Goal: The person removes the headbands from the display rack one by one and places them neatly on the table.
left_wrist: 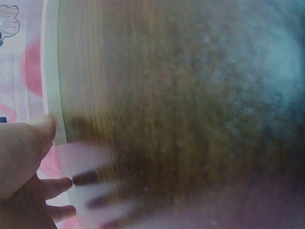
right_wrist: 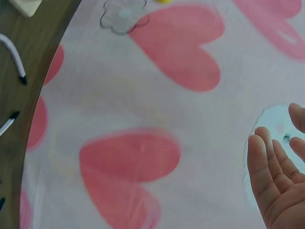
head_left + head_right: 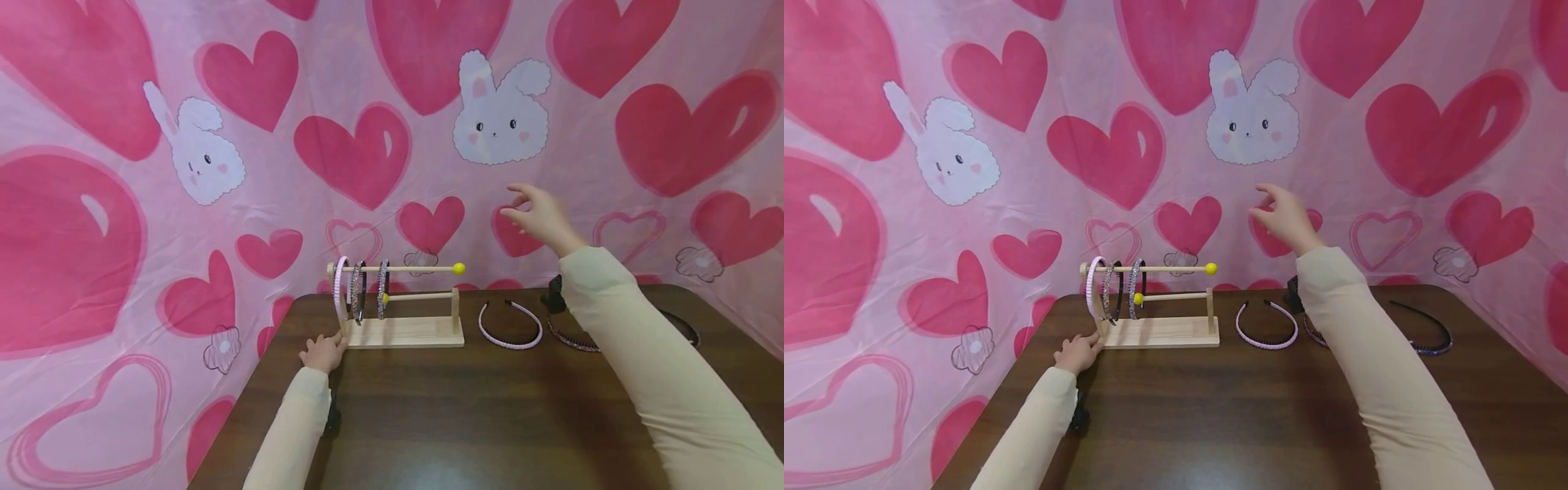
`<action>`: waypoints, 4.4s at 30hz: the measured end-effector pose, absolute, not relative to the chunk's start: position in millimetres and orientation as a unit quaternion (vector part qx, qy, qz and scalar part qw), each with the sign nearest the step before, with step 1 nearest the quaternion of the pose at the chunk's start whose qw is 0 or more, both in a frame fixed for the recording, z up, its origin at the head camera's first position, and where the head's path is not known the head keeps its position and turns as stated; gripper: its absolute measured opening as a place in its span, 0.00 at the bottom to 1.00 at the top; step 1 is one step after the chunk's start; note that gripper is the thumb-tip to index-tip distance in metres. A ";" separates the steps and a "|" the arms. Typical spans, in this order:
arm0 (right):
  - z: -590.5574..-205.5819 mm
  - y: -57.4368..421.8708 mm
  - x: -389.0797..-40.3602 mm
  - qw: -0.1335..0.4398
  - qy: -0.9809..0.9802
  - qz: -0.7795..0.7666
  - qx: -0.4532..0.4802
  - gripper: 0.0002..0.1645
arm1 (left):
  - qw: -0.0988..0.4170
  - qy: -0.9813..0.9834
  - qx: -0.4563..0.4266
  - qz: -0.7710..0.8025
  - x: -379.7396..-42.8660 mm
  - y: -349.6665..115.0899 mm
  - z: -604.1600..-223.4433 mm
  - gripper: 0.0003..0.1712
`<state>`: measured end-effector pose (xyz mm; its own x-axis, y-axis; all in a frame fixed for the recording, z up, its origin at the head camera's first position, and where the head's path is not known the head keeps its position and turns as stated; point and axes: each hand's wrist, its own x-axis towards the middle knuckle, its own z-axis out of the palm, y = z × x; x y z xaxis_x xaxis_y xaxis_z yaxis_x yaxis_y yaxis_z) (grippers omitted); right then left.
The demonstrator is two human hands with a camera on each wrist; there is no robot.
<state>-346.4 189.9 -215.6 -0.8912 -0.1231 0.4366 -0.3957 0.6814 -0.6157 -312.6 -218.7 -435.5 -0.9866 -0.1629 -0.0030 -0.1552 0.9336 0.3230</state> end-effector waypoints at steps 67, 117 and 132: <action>-286.9 -4.0 -341.7 -0.026 -0.853 0.469 0.228 0.38 | 0.010 -0.983 0.083 -0.161 -317.0 -220.0 -442.7 0.26; -260.9 45.5 -344.5 0.020 -0.841 0.493 0.222 0.30 | -0.005 -0.983 0.077 -0.169 -313.2 -219.9 -434.9 0.26; -251.6 99.8 -335.1 0.058 -0.836 0.512 0.185 0.30 | 0.002 -0.983 0.076 -0.166 -314.2 -219.1 -437.4 0.26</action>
